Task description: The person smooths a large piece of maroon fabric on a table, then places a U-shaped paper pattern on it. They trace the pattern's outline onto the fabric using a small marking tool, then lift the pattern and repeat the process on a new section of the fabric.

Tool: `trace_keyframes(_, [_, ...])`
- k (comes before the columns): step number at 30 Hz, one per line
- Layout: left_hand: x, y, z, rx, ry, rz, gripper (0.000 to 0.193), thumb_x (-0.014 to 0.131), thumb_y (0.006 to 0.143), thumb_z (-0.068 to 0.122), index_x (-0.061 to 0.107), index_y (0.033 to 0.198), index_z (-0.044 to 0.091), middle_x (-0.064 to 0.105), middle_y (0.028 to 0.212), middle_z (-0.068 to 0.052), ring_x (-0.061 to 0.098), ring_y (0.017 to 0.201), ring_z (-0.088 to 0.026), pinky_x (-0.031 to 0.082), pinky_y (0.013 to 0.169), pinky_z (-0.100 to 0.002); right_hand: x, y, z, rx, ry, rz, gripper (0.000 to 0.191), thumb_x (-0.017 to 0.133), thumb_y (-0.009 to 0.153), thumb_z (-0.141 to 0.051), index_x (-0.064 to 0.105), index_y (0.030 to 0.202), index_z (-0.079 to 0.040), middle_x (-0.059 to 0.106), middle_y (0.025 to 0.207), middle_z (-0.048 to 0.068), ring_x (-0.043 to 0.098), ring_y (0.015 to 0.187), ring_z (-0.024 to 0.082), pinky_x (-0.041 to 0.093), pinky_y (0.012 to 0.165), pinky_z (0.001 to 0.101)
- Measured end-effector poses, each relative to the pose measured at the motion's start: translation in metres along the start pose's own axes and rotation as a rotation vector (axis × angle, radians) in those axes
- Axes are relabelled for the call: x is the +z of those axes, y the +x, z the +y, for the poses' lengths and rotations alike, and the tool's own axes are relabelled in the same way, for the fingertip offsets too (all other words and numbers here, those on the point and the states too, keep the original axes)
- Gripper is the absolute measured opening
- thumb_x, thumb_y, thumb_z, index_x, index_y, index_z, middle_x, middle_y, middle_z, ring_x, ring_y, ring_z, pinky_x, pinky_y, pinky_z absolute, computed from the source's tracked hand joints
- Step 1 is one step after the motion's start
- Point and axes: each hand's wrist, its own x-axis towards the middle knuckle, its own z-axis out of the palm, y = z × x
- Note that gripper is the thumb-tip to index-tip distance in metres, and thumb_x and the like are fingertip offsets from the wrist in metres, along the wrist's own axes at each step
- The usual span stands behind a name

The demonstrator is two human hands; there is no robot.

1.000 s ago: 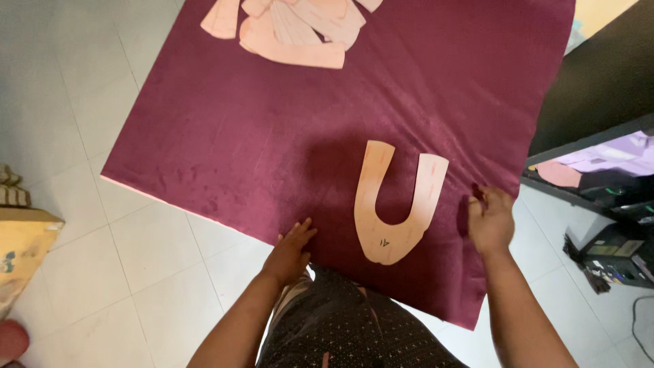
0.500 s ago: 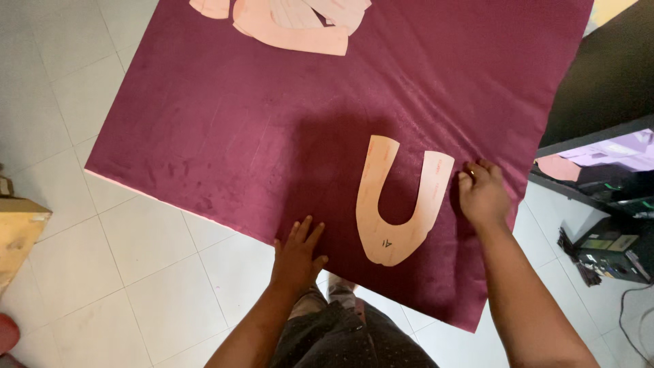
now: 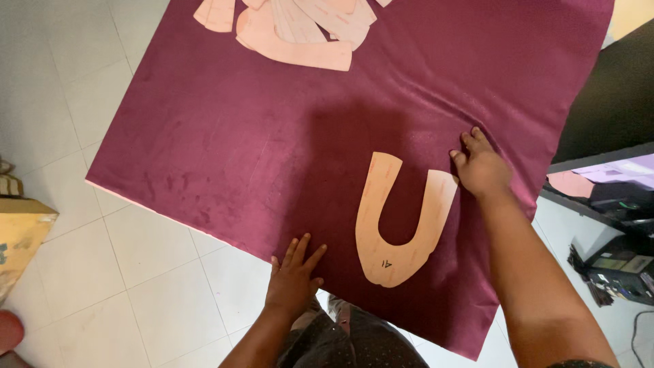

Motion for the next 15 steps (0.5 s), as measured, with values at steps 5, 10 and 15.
trace_keyframes(5, [-0.003, 0.001, -0.002, 0.003, -0.011, 0.004, 0.076, 0.063, 0.096, 0.038, 0.021, 0.160, 0.040, -0.001, 0.172, 0.001, 0.000, 0.159, -0.023, 0.014, 0.124, -0.060, 0.015, -0.064, -0.019, 0.257, 0.275, 0.081, 0.060, 0.070, 0.096, -0.042, 0.058, 0.140, -0.004, 0.060, 0.137, 0.019, 0.065, 0.118, 0.034, 0.053, 0.099, 0.0471])
trace_keyframes(10, [0.004, 0.002, -0.005, 0.013, 0.000, 0.009, 0.076, 0.064, 0.096, 0.038, 0.022, 0.160, 0.038, 0.000, 0.172, 0.000, 0.001, 0.158, -0.025, 0.015, 0.123, -0.062, 0.034, -0.140, -0.027, 0.399, 0.191, -0.089, 0.098, 0.085, 0.079, -0.049, 0.038, 0.147, 0.003, 0.047, 0.139, 0.026, 0.059, 0.114, 0.045, 0.051, 0.087, 0.0534])
trace_keyframes(15, [0.010, 0.001, -0.008, 0.061, 0.038, 0.100, 0.078, 0.066, 0.093, 0.040, 0.025, 0.159, 0.037, 0.006, 0.171, -0.004, 0.006, 0.158, -0.029, 0.019, 0.120, -0.065, 0.050, -0.162, -0.020, 0.429, 0.151, -0.047, 0.091, 0.082, 0.081, -0.049, 0.042, 0.147, -0.002, 0.051, 0.140, 0.024, 0.061, 0.118, 0.045, 0.054, 0.094, 0.0523])
